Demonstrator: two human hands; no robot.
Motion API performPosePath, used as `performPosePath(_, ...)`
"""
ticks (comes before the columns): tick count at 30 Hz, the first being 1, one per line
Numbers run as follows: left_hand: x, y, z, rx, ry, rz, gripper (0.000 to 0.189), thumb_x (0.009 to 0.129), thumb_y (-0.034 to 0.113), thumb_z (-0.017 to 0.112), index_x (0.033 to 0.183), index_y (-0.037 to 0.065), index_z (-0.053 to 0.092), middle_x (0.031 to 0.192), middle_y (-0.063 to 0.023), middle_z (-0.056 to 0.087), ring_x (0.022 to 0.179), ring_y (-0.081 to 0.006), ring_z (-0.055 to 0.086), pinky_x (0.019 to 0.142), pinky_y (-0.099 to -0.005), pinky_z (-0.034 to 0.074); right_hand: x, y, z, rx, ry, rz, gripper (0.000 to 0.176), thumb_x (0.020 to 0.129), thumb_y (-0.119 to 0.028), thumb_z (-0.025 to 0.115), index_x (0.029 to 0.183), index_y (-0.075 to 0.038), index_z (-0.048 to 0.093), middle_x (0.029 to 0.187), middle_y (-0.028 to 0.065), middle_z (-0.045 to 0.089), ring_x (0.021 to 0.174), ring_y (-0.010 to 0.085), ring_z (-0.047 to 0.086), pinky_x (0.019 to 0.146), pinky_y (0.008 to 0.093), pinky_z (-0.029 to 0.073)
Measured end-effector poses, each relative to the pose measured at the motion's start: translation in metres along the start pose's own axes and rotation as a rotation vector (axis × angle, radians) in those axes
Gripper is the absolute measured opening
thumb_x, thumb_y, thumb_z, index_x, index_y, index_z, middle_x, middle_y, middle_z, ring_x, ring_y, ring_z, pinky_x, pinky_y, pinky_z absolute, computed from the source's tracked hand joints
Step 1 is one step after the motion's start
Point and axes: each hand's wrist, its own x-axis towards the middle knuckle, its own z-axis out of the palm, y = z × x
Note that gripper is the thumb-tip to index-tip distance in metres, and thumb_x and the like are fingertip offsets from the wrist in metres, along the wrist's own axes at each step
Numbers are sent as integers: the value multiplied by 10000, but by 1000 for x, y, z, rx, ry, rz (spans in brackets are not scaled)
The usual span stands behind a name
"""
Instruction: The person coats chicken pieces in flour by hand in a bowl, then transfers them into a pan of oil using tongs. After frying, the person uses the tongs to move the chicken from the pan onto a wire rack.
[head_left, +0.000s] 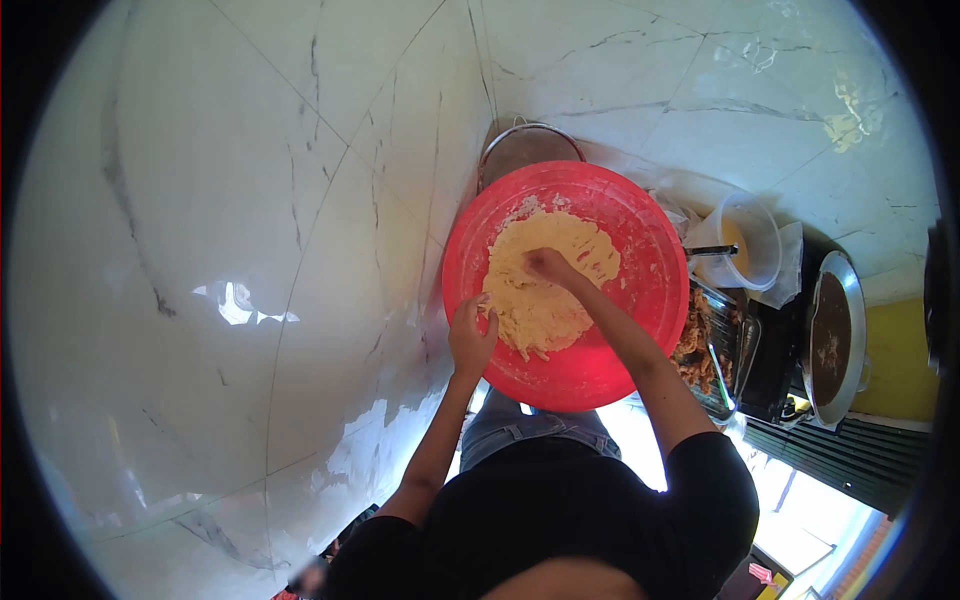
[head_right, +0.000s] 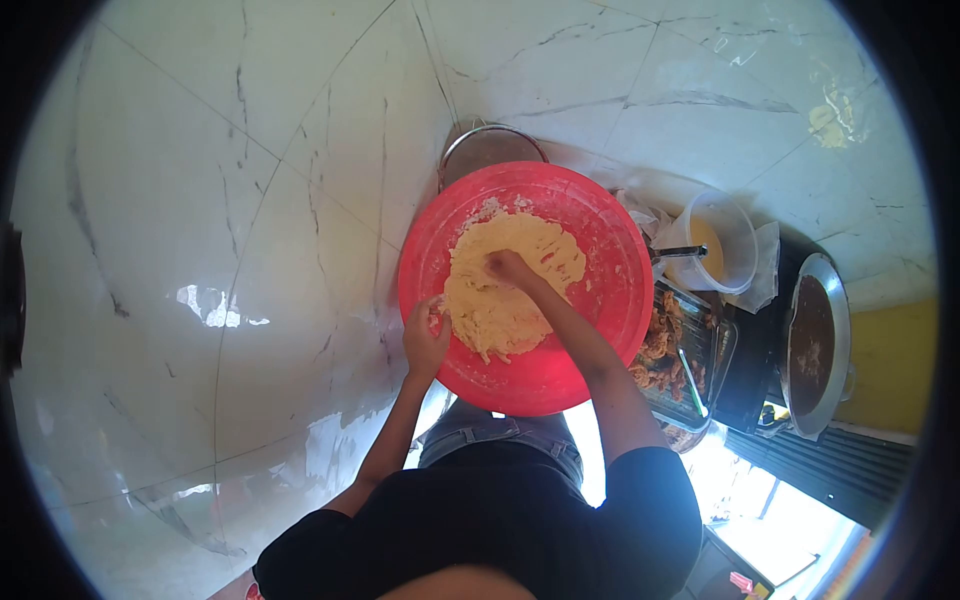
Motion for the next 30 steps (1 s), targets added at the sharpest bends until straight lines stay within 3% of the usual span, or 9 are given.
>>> performPosePath(2, 0, 4, -3, -18, -12, -13, 251, 758, 66, 590, 1004, 46, 549, 913, -108, 579, 816, -231, 575, 721, -308, 458, 6, 13, 0, -49, 312, -142, 213, 802, -93, 585, 991, 4, 601, 825, 133, 628, 734, 193, 600, 662, 298, 469)
performPosePath(5, 0, 2, -2, -4, -6, 4, 253, 757, 66, 591, 1005, 44, 547, 910, -107, 580, 809, -231, 575, 719, -311, 458, -8, -1, 5, 22, 247, -217, 270, 783, -83, 610, 1036, 6, 582, 858, 153, 628, 787, 203, 611, 701, 290, 469)
performPosePath(8, 0, 2, -2, -10, -5, 12, 252, 756, 65, 590, 1004, 45, 548, 909, -106, 580, 806, -230, 575, 715, -308, 458, -21, -6, 20, -159, 22, -205, 322, 749, -72, 641, 1054, 5, 572, 893, 151, 625, 842, 194, 607, 730, 286, 466)
performPosePath(11, -1, 3, -3, -30, -52, -53, 248, 763, 85, 581, 1005, 48, 544, 944, -103, 579, 841, -247, 567, 745, -328, 451, -29, 3, 45, -73, 314, -397, 322, 734, -97, 653, 1031, 3, 580, 939, 155, 614, 841, 254, 597, 721, 319, 468)
performPosePath(14, 0, 2, -3, -18, -32, -14, 248, 763, 82, 581, 1006, 46, 544, 946, -104, 578, 840, -245, 568, 744, -327, 451, -27, -8, 29, 94, 80, -129, 352, 709, -144, 684, 1011, 7, 585, 917, 166, 608, 835, 268, 590, 722, 326, 465)
performPosePath(17, -1, 2, -3, -34, -49, -24, 248, 763, 79, 581, 1006, 45, 543, 944, -104, 578, 840, -245, 568, 744, -327, 451, -3, 1, 23, 29, 232, -88, 390, 678, -198, 717, 991, 1, 596, 840, 167, 597, 797, 274, 584, 705, 326, 461)
performPosePath(23, 0, 3, -4, -29, -43, -18, 249, 764, 77, 579, 1007, 43, 541, 940, -104, 579, 842, -249, 567, 745, -324, 451, 5, -6, 14, -377, 129, -333, 356, 643, -220, 735, 905, -15, 609, 775, 135, 565, 752, 277, 570, 681, 333, 454)
performPosePath(26, 0, 3, -4, -16, -40, -7, 249, 764, 77, 579, 1007, 43, 539, 936, -102, 579, 839, -243, 569, 742, -324, 451, 0, -14, 17, -83, -75, -104, 351, 644, -204, 719, 896, -15, 565, 822, 130, 571, 789, 297, 569, 702, 356, 451)
performPosePath(30, 1, 4, -4, -38, -40, -21, 249, 761, 70, 582, 1005, 47, 541, 923, -98, 580, 823, -230, 572, 723, -312, 455, -14, -23, 8, -229, 131, -218, 343, 694, -179, 677, 948, -18, 512, 858, 142, 585, 814, 294, 583, 704, 385, 455)
